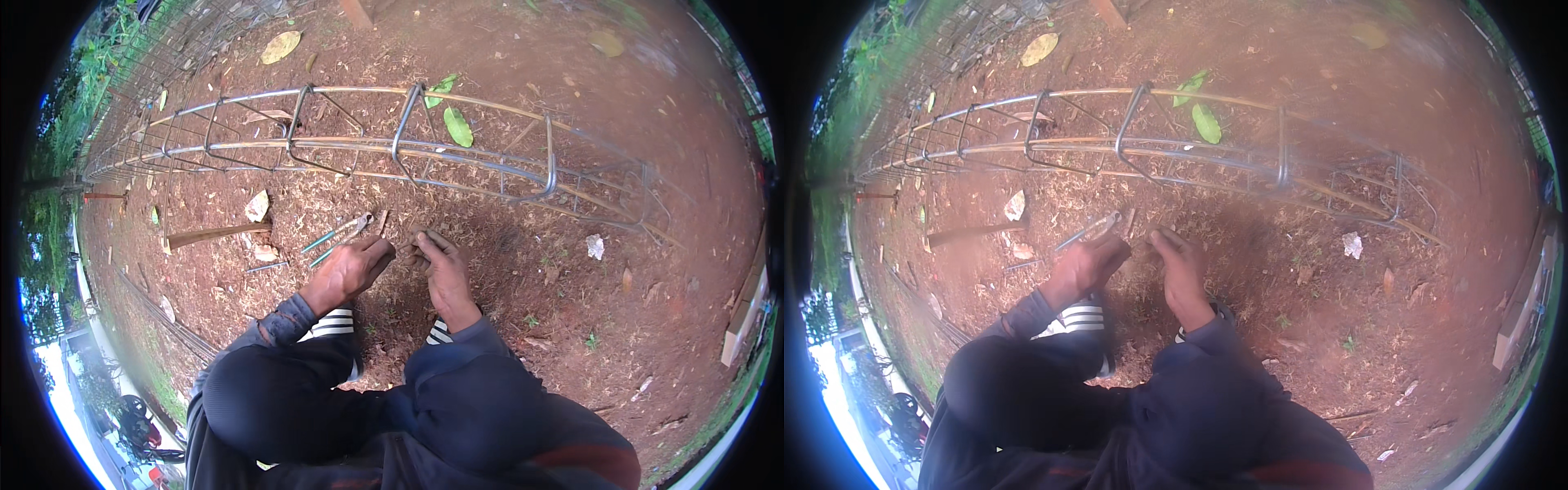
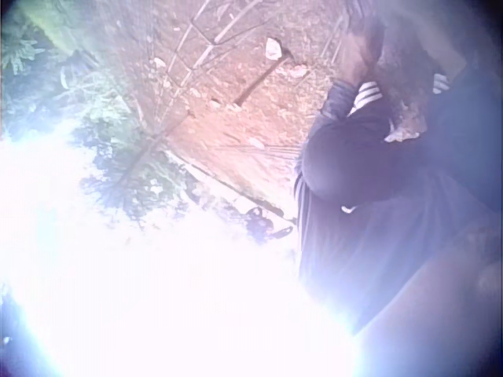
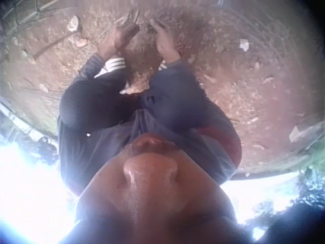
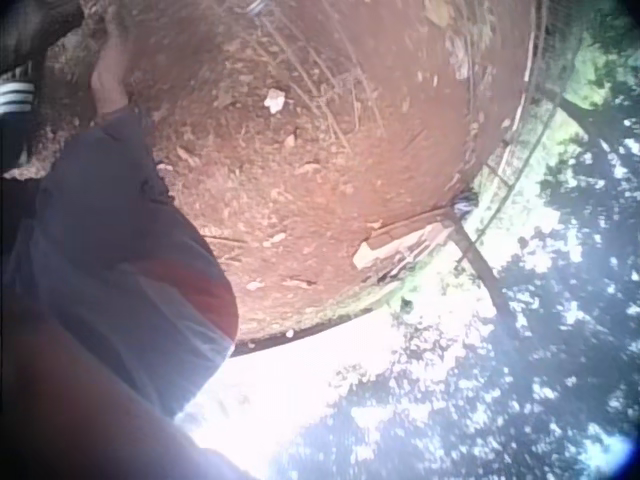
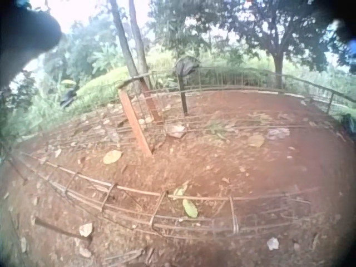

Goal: The person sits on the ground and uses pliers to twist and secure wire ties on a metal frame structure. They repeatedly adjust the frame and tighten connections at multiple points.

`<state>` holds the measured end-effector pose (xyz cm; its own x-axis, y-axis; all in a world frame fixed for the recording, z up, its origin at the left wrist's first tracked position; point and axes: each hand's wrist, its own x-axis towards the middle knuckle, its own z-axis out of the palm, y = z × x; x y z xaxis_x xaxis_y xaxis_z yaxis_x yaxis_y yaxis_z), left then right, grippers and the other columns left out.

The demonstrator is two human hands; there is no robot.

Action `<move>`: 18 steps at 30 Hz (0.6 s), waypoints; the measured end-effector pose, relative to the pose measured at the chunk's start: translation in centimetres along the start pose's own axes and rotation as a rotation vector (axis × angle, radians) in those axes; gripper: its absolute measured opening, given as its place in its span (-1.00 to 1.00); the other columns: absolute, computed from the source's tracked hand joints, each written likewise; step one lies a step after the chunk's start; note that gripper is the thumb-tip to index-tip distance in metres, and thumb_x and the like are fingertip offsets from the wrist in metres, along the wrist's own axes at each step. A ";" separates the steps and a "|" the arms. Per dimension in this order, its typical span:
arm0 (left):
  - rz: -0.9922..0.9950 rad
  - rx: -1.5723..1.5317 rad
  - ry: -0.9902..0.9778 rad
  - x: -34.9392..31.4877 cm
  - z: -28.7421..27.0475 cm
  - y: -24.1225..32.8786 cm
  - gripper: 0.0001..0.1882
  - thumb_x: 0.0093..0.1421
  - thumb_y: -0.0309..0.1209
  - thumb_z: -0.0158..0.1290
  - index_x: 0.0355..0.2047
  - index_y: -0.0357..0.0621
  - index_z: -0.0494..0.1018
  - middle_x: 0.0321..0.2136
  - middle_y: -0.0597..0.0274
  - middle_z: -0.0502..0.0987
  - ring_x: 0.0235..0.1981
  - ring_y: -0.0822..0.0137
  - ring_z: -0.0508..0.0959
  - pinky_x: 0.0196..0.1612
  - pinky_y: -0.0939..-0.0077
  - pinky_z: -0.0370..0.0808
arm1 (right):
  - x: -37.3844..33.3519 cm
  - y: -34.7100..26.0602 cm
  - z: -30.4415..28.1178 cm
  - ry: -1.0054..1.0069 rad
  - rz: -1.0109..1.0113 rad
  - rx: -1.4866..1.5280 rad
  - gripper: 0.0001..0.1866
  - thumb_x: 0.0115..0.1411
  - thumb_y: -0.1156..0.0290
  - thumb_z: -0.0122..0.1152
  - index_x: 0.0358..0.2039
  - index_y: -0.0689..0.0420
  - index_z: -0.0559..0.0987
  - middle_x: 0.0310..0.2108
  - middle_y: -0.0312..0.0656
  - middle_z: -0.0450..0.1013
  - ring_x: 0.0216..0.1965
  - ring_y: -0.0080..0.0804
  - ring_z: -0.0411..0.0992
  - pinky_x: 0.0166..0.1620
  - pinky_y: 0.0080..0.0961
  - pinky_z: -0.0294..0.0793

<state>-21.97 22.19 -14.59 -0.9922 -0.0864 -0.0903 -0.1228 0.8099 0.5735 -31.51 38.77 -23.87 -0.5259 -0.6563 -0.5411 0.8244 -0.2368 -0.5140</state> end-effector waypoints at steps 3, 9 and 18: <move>-0.030 -0.131 -0.057 0.5 1.7 0.4 -0.87 0.30 -0.43 0.22 -0.21 -0.20 0.54 -0.39 0.01 0.59 -0.40 -0.02 0.66 -0.35 0.19 0.58 | -0.6 0.8 -1.7 0.016 -0.025 0.022 -0.65 0.49 0.39 0.17 0.19 0.27 0.58 -0.17 -0.22 0.61 -0.15 -0.47 0.59 -0.13 -0.50 0.60; -0.155 -0.423 -0.083 1.2 5.5 -0.3 -0.78 0.39 -0.31 0.16 -0.18 -0.25 0.53 -0.36 0.03 0.65 -0.43 0.14 0.70 -0.38 0.25 0.60 | -1.7 0.2 -3.5 0.121 -0.086 0.098 -0.64 0.48 0.35 0.19 0.20 0.23 0.59 -0.14 -0.26 0.58 -0.17 -0.48 0.56 -0.11 -0.48 0.59; -0.779 -1.345 -0.025 0.9 7.9 -2.9 -0.77 0.48 -0.29 0.03 -0.16 -0.22 0.54 -0.34 0.11 0.68 -0.47 0.33 0.68 -0.56 0.49 0.55 | 0.9 -1.3 -3.2 0.240 -0.438 -0.947 -0.42 0.31 0.23 0.41 0.27 0.21 0.54 0.12 0.02 0.55 0.09 -0.16 0.54 0.17 -0.27 0.50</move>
<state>-22.28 24.33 -22.82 -0.6762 -0.2032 -0.7081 -0.5331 -0.5285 0.6607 -33.73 40.85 -25.82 -0.8490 -0.4665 -0.2481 0.1104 0.3026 -0.9467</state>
